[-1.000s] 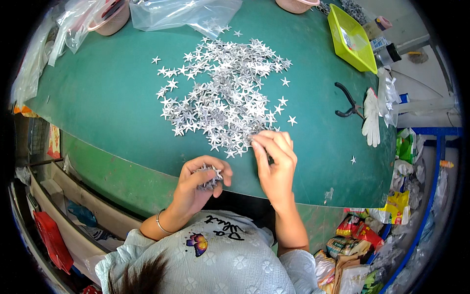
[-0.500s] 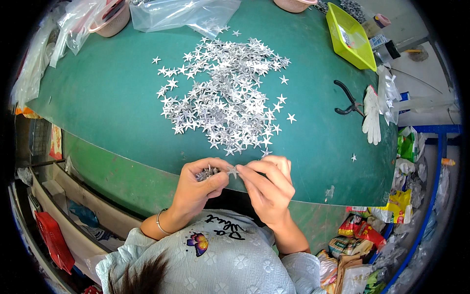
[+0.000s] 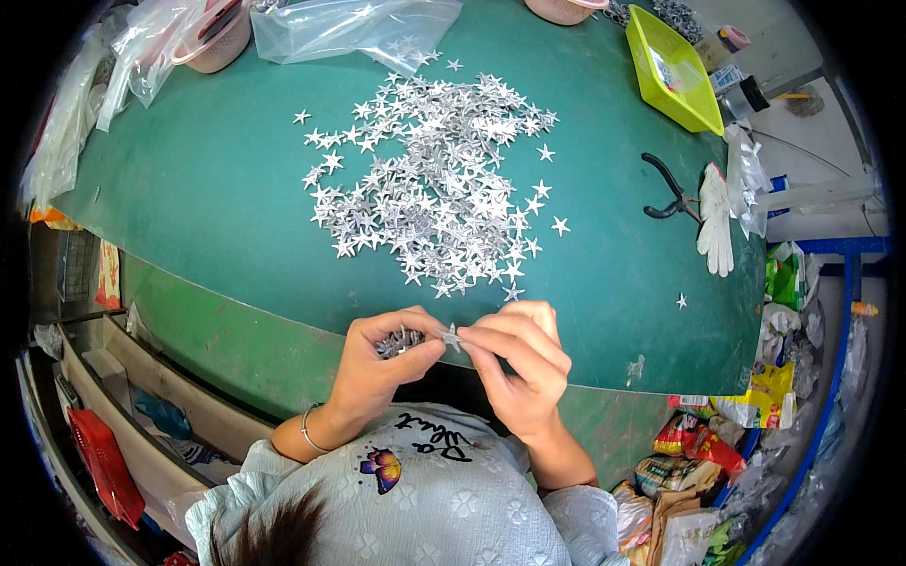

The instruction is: The person repeatedly picks up small star-shaped pieces from a green table and assembles them by hand, inserting a small metal pin into each star. The person handles the stars one at a time and places the assembled pieces back on the table.

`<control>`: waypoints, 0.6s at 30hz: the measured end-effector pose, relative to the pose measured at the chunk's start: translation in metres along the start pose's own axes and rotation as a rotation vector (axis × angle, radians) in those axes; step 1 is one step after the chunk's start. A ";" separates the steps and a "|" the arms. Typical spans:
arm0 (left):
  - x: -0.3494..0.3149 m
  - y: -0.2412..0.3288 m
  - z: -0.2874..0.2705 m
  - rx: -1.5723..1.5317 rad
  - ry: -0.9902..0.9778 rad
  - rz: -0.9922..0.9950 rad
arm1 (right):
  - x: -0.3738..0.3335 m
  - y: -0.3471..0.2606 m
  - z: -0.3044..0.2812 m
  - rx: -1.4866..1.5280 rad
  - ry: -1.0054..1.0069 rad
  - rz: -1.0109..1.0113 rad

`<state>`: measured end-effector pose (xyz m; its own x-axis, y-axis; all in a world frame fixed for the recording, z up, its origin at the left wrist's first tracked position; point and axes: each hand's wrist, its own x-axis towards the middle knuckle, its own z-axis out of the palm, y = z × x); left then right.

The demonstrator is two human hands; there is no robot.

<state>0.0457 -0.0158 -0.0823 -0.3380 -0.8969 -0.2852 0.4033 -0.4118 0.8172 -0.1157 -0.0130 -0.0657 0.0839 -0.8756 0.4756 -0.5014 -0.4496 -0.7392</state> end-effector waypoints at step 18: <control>0.004 -0.004 0.000 -0.077 -0.033 -0.109 | 0.002 0.007 -0.001 0.217 -0.083 0.151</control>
<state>0.0424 -0.0178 -0.0865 -0.4109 -0.8408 -0.3524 0.4265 -0.5189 0.7408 -0.1196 -0.0175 -0.0694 0.0972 -0.9430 0.3182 -0.3178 -0.3324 -0.8880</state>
